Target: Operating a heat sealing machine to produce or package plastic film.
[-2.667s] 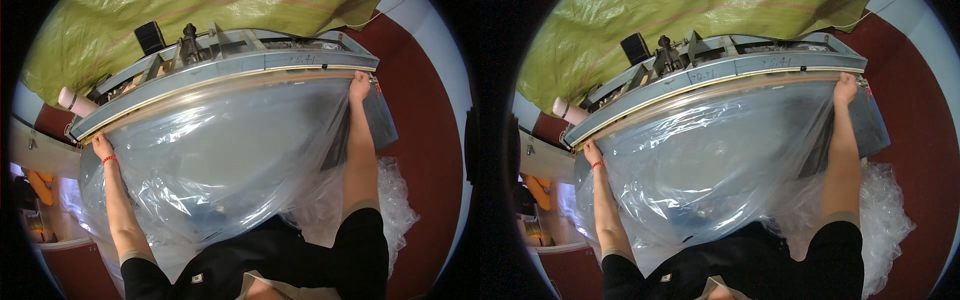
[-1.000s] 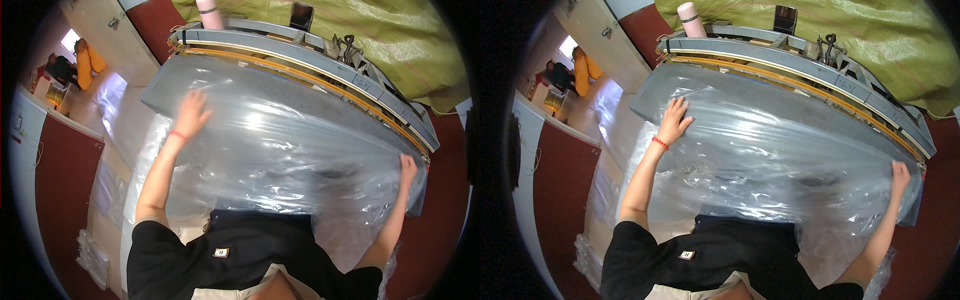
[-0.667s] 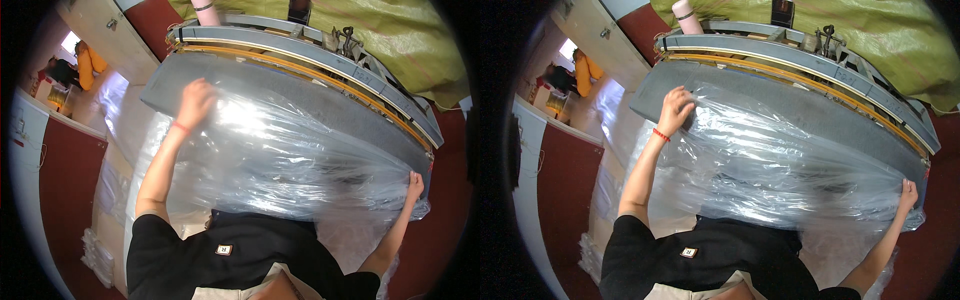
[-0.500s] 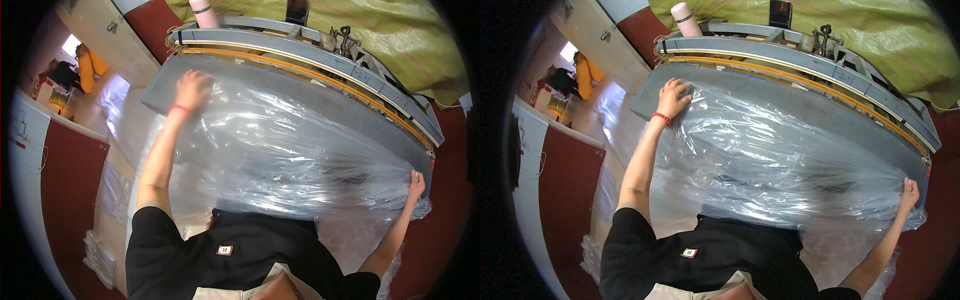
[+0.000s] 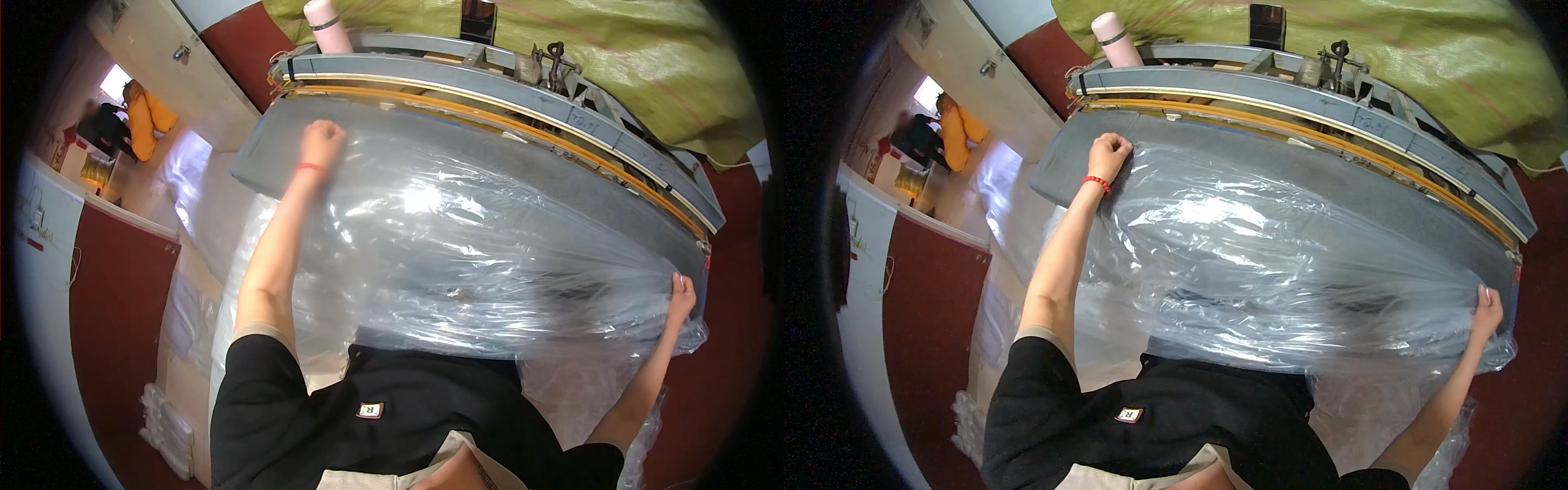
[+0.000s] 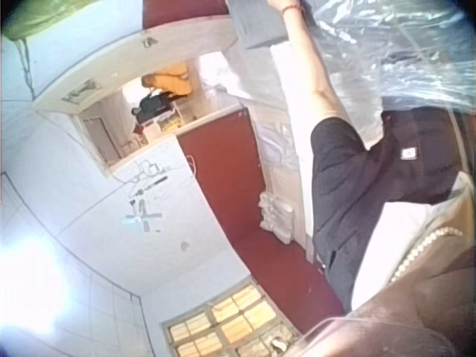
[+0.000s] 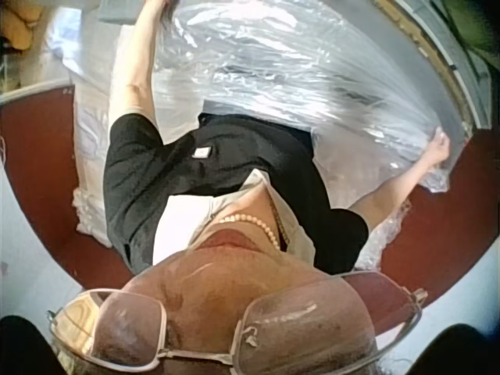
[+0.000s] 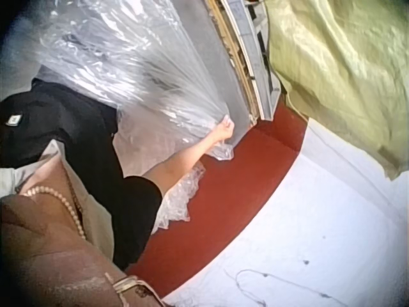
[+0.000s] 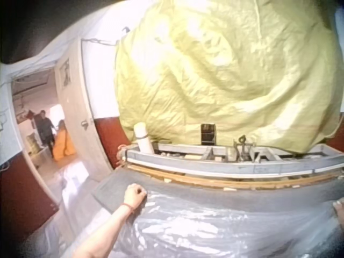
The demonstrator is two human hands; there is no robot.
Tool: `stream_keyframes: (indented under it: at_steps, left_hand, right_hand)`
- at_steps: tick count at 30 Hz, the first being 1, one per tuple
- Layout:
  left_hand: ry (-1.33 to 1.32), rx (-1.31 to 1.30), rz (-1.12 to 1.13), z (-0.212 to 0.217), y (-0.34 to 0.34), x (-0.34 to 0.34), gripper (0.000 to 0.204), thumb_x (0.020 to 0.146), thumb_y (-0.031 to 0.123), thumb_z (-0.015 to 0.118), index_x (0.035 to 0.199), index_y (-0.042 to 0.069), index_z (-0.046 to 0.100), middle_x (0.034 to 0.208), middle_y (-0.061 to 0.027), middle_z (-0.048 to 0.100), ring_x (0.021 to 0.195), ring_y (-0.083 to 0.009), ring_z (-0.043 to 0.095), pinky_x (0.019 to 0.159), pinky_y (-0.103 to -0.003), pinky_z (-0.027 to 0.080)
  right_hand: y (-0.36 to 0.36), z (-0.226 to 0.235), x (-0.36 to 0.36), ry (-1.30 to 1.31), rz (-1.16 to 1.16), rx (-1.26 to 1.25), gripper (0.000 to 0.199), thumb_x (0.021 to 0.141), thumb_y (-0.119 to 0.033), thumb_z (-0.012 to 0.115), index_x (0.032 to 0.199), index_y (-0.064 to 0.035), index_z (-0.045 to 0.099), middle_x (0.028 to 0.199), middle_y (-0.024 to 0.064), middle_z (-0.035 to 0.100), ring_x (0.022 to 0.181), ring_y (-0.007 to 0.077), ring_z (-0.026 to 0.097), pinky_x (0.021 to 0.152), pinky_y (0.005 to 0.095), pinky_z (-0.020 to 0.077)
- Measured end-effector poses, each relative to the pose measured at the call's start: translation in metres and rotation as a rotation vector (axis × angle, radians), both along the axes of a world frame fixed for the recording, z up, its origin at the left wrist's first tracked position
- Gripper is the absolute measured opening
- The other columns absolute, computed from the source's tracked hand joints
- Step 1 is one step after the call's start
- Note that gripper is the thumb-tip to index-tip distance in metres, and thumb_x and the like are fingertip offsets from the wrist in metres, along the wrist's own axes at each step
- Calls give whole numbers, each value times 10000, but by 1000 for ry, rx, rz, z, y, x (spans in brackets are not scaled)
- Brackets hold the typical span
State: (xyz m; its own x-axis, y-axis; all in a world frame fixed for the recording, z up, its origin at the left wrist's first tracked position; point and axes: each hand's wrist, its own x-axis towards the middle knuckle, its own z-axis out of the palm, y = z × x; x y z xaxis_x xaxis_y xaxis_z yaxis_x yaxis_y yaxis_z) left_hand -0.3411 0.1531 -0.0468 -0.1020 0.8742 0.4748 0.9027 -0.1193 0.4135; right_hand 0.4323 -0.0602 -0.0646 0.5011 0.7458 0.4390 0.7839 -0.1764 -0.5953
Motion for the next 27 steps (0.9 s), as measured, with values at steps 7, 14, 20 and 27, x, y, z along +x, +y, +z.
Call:
stream_keyframes:
  at_steps: [7, 14, 20, 27]
  left_hand:
    - [-796, -406, -616, 42, -45, 44, 458, 882, 393, 451, 1196, 60, 420, 1155, -48, 528, 1114, -188, 452, 916, -320, 346]
    - [292, -252, -93, -17, -32, -21, 526, 863, 361, 450, 1306, 103, 332, 1354, -128, 316, 1267, -303, 263, 1013, -407, 229]
    - [251, -73, 260, 0, -30, -42, 534, 805, 223, 561, 1272, 53, 363, 1337, -161, 328, 1259, -305, 274, 1010, -394, 262]
    - [455, -253, -429, 11, -69, 39, 553, 834, 319, 511, 1289, 54, 343, 1372, -137, 273, 1286, -302, 216, 1005, -454, 228]
  right_hand:
    - [-4, 0, 0, -17, -12, 4, 231, 804, -195, 606, 727, 3, 515, 599, -27, 390, 593, 67, 346, 542, 217, 334]
    - [-2, 1, 0, -43, 1, -22, 246, 803, -204, 606, 730, 11, 511, 595, -13, 387, 587, 80, 343, 536, 230, 333]
    - [-2, 2, -1, -62, -12, -32, 257, 802, -219, 606, 733, 8, 507, 586, 7, 388, 581, 91, 344, 534, 247, 338]
    - [-2, -5, 9, -73, -5, -12, 261, 808, -234, 597, 741, 3, 509, 588, 19, 415, 585, 99, 358, 551, 254, 358]
